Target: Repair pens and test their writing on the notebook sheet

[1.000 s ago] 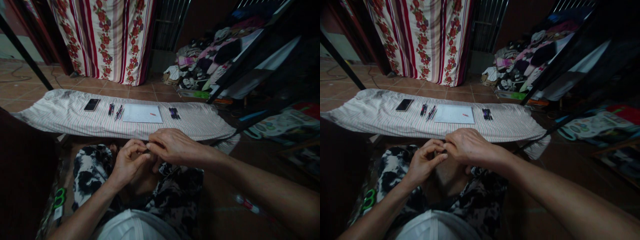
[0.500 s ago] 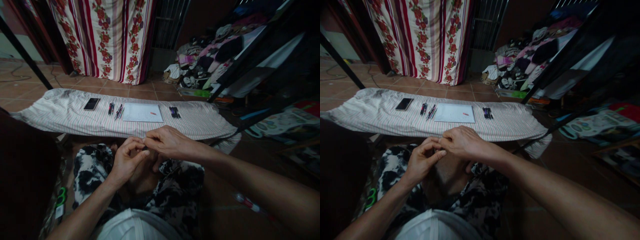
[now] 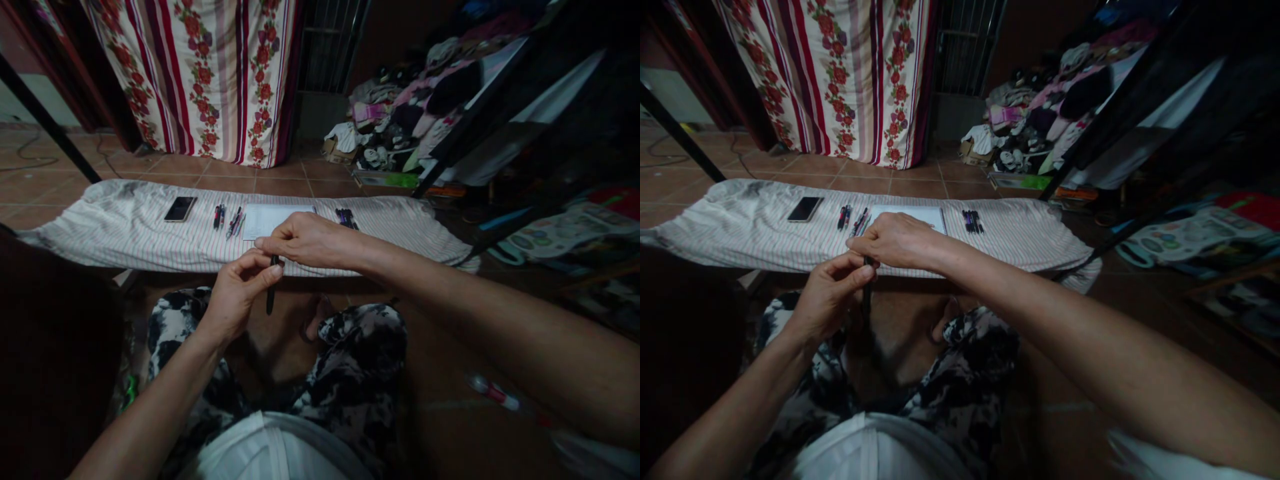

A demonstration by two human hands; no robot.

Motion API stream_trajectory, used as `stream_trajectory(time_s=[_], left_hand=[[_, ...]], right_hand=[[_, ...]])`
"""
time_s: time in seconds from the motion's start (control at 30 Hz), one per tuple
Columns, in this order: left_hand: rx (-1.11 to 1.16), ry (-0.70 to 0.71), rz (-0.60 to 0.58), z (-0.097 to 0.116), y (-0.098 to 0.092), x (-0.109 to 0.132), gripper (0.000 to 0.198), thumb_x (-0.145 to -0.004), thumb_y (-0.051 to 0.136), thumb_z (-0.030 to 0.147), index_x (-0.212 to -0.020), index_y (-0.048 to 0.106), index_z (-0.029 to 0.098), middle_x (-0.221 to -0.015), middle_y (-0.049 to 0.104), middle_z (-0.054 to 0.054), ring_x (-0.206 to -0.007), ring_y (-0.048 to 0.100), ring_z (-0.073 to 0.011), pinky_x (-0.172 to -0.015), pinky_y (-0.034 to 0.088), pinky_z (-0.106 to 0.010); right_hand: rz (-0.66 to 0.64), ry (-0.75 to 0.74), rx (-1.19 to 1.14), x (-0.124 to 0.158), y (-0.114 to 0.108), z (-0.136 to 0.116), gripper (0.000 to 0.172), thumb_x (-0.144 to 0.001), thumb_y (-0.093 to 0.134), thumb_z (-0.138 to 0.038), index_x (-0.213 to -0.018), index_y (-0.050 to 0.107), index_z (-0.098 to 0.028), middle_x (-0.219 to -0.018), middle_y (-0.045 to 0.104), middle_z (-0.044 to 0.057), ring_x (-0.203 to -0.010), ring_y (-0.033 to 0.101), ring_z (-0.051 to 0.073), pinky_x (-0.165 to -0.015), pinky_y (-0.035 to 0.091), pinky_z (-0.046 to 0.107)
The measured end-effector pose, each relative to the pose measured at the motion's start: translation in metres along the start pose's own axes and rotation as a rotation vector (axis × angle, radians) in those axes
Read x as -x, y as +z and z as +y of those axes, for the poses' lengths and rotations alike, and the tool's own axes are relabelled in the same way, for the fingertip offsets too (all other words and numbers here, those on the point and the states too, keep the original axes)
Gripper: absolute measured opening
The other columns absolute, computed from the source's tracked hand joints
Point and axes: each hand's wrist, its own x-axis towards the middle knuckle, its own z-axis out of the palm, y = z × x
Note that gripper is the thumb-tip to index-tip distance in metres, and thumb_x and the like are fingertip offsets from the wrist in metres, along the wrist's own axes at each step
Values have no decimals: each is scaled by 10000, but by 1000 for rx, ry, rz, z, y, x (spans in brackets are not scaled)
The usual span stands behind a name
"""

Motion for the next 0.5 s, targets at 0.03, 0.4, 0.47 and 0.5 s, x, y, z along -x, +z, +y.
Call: stream_trajectory(time_s=[0.03,0.4,0.47,0.5], left_hand=[[16,-12,-6,1,0,-1,167,-565,773,248,-615,648,149,-642,595,22,-624,524,-93,-614,401,-206],[150,-80,-58,12,4,-7,172,-575,769,238,-649,653,135,-625,598,23,-610,523,-80,-582,382,-189],[155,-73,-75,14,4,-7,168,-581,767,239,-647,649,138,-612,592,27,-594,516,-76,-573,379,-189],[157,-69,-83,14,4,-8,164,-587,764,239,-644,647,138,-608,590,27,-589,513,-74,-571,379,-189]], right_hand=[[16,2,17,-1,0,-1,444,-805,394,-451,-494,475,-146,-480,291,-45,-468,260,59,-488,173,239],[131,52,111,-9,-4,-6,493,-834,358,-494,-545,568,-153,-493,446,-2,-479,359,89,-489,220,242],[172,77,138,-6,-3,-7,479,-840,353,-508,-626,594,-154,-553,507,13,-516,404,102,-506,238,238],[210,77,146,-5,-2,-8,451,-837,369,-508,-680,601,-155,-596,537,20,-541,425,108,-515,247,235]])
